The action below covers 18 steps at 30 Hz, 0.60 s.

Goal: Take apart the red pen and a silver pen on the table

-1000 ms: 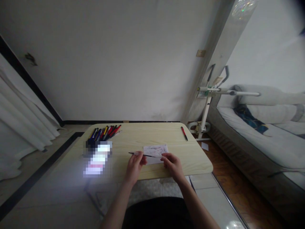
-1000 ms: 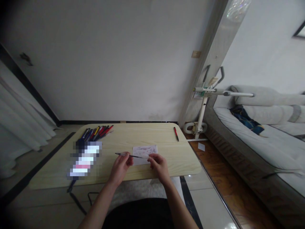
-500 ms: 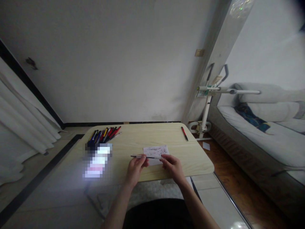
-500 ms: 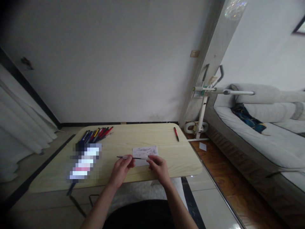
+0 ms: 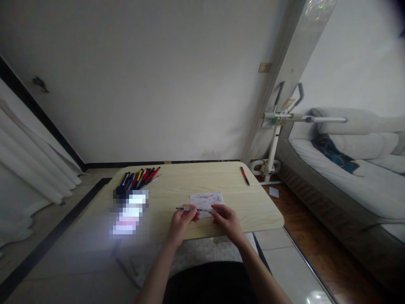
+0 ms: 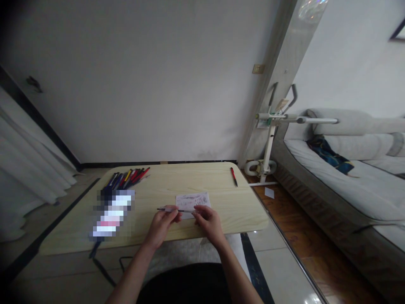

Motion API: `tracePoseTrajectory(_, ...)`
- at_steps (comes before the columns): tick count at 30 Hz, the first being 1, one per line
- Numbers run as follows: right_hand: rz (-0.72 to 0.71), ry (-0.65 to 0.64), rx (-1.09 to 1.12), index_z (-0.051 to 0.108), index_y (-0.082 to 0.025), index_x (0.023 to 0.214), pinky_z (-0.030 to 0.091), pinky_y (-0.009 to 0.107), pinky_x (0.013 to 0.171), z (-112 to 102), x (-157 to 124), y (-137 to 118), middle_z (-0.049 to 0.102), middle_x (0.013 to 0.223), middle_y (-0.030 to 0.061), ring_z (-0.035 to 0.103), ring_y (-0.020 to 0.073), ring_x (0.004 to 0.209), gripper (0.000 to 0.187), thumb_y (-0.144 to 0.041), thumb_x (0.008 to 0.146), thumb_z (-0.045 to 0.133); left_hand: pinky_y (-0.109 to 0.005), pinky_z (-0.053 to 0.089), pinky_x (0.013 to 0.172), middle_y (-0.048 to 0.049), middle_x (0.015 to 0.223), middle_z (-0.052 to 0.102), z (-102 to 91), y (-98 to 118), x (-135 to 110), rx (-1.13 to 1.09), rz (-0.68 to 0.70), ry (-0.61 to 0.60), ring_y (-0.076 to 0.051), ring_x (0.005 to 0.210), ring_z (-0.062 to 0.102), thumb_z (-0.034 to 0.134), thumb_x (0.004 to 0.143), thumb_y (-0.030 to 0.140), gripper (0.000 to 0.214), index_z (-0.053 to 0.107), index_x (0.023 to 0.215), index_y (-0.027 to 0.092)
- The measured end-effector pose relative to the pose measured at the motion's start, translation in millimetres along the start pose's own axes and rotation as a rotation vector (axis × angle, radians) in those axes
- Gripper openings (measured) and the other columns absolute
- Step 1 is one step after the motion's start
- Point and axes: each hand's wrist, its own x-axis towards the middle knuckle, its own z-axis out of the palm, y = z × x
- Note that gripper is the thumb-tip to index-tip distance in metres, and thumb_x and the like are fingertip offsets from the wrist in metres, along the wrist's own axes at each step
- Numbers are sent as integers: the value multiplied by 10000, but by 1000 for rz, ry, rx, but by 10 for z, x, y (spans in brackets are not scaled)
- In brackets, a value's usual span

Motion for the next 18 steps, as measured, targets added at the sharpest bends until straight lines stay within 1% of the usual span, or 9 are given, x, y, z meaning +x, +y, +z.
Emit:
tracePoseTrajectory(5, -8, -16, 34, 577, -152, 859, 415, 212, 462, 5, -4, 15, 593, 613, -10, 546, 109, 504, 254, -334, 698, 649, -301, 473, 655, -84, 725, 669, 4, -16, -1, -40, -9, 16, -165, 640, 618, 625, 715, 350, 315, 595, 889, 88)
tracePoseTrajectory(12, 9, -22, 14, 573, -155, 863, 417, 217, 463, 20, -3, 6, 586, 593, -12, 552, 113, 497, 261, -354, 706, 635, -285, 475, 635, -74, 689, 665, 13, -35, 0, -68, -13, 94, -161, 625, 615, 676, 647, 374, 346, 626, 834, 87)
tracePoseTrajectory(18, -17, -42, -10, 555, -161, 874, 411, 222, 473, 5, 1, 45, 578, 559, -16, 544, 119, 495, 277, -380, 719, 623, -306, 490, 660, -80, 681, 670, 15, -11, -4, -71, -13, 68, -180, 651, 627, 667, 661, 369, 339, 628, 840, 84)
